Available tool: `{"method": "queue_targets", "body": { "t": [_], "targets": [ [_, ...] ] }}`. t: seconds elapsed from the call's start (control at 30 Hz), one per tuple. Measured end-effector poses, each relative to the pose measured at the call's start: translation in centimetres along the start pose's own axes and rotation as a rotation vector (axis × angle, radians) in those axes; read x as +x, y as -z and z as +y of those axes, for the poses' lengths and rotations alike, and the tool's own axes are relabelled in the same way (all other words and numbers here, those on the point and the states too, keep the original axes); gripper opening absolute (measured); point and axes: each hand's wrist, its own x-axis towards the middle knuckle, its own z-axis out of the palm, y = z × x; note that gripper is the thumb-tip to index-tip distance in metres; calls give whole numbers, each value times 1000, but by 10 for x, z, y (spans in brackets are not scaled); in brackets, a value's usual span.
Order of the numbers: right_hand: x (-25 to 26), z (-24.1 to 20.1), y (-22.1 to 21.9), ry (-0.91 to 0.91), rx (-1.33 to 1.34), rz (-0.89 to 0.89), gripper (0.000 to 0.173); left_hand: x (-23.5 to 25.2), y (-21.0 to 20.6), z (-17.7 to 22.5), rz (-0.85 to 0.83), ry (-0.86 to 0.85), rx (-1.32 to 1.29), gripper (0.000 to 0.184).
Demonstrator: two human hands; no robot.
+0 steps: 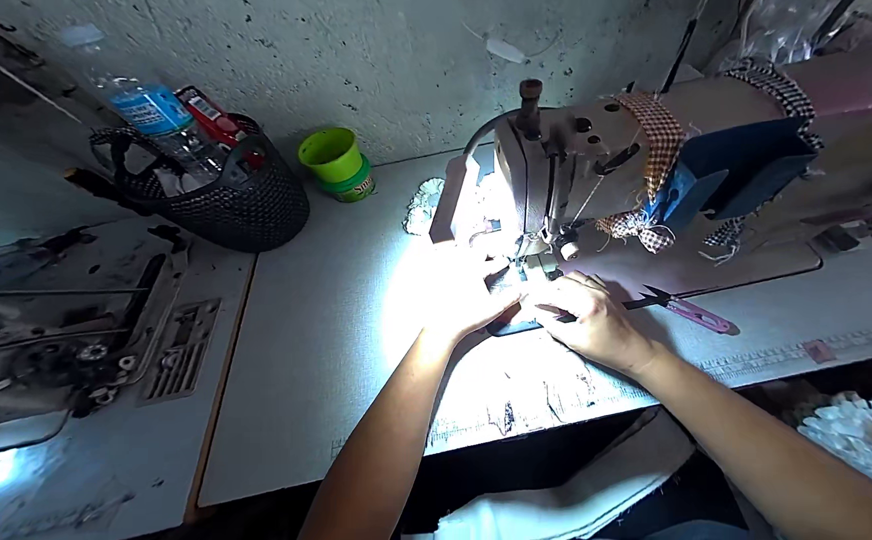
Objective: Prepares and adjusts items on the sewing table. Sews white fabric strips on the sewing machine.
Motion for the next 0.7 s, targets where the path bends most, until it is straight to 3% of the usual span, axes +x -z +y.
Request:
{"method": "queue_targets", "body": {
  "t": [0.2,0.43,0.7],
  "targets": [
    [21,2,6,-28,129,-19,12,1,-3,-6,76,-86,66,70],
    [19,4,14,18,131,-81,15,5,1,-5,-29,-5,73,62],
    [-11,-1,7,117,-202,-89,31,2,-3,-3,39,-52,28,65]
  ]
}}
